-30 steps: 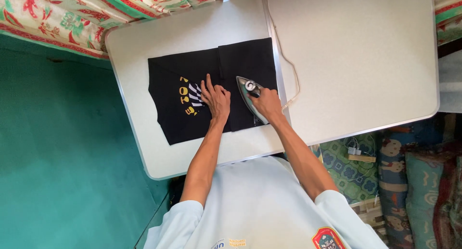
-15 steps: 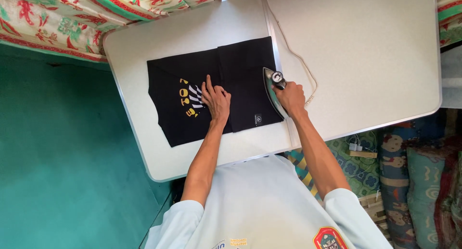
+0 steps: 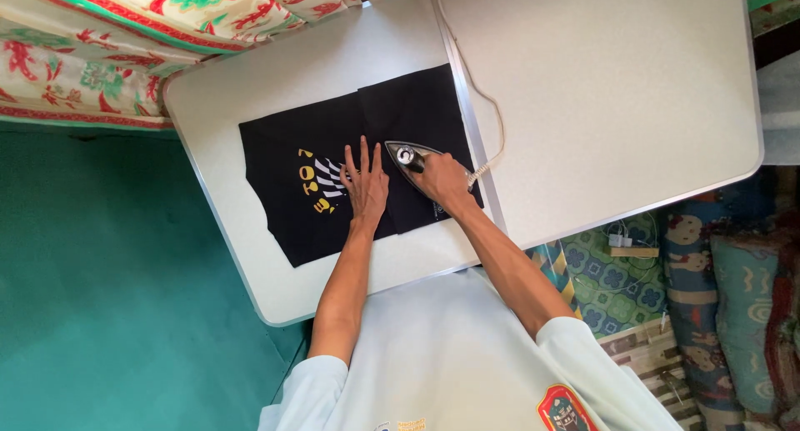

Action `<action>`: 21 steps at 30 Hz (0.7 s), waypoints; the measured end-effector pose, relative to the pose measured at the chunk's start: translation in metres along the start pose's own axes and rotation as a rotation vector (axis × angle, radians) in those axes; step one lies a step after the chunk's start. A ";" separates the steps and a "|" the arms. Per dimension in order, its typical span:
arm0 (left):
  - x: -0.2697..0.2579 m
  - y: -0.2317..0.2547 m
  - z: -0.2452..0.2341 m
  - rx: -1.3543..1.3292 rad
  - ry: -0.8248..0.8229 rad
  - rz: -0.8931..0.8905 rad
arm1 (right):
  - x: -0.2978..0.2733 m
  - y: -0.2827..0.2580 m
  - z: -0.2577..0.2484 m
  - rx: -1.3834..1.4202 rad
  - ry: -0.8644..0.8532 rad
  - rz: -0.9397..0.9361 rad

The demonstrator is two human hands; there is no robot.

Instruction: Ironing a black t-shirt and then folding it on a white table.

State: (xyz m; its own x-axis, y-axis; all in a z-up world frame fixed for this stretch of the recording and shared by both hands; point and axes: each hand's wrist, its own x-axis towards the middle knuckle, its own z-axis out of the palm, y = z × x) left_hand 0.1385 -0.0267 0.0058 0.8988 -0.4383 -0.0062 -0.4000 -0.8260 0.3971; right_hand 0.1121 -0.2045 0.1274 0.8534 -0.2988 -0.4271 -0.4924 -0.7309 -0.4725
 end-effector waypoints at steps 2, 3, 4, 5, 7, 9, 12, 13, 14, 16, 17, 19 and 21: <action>-0.001 -0.002 0.003 0.017 0.006 0.010 | 0.004 0.004 -0.004 -0.007 -0.013 0.037; -0.001 -0.004 0.004 0.036 0.020 0.024 | 0.008 0.005 -0.006 -0.014 -0.018 0.068; -0.001 -0.005 0.005 0.036 0.017 0.020 | 0.010 0.018 -0.011 -0.015 -0.023 0.068; -0.001 -0.006 0.006 0.021 0.007 0.020 | 0.011 0.030 -0.017 -0.014 0.039 0.109; 0.000 -0.006 0.008 0.004 0.003 0.020 | 0.011 0.054 -0.032 -0.016 0.105 0.147; 0.000 -0.006 0.010 0.029 -0.010 0.015 | 0.008 0.076 -0.050 0.007 0.103 0.233; 0.001 -0.004 0.006 0.043 -0.027 0.013 | 0.000 0.069 -0.076 0.072 0.066 0.321; 0.000 0.001 0.004 0.043 -0.024 0.013 | -0.003 0.069 -0.075 0.071 0.068 0.319; 0.001 0.004 0.002 0.043 -0.042 -0.018 | -0.002 0.067 -0.074 0.104 0.054 0.336; 0.000 0.013 0.001 0.046 -0.059 -0.051 | -0.005 0.061 -0.063 0.139 0.039 0.349; -0.004 0.021 0.004 0.000 0.030 -0.072 | -0.009 0.058 -0.053 0.147 0.053 0.312; -0.011 0.041 0.009 -0.044 0.121 -0.093 | -0.014 0.051 -0.029 0.156 0.067 0.272; -0.023 0.065 0.014 -0.016 0.027 -0.099 | -0.020 0.043 0.001 0.133 0.081 0.173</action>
State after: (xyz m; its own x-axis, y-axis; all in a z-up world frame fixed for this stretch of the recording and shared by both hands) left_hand 0.0889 -0.0756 0.0186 0.9384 -0.3448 -0.0220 -0.3060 -0.8591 0.4102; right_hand 0.0736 -0.2297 0.1151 0.7625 -0.4651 -0.4497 -0.6463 -0.5789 -0.4971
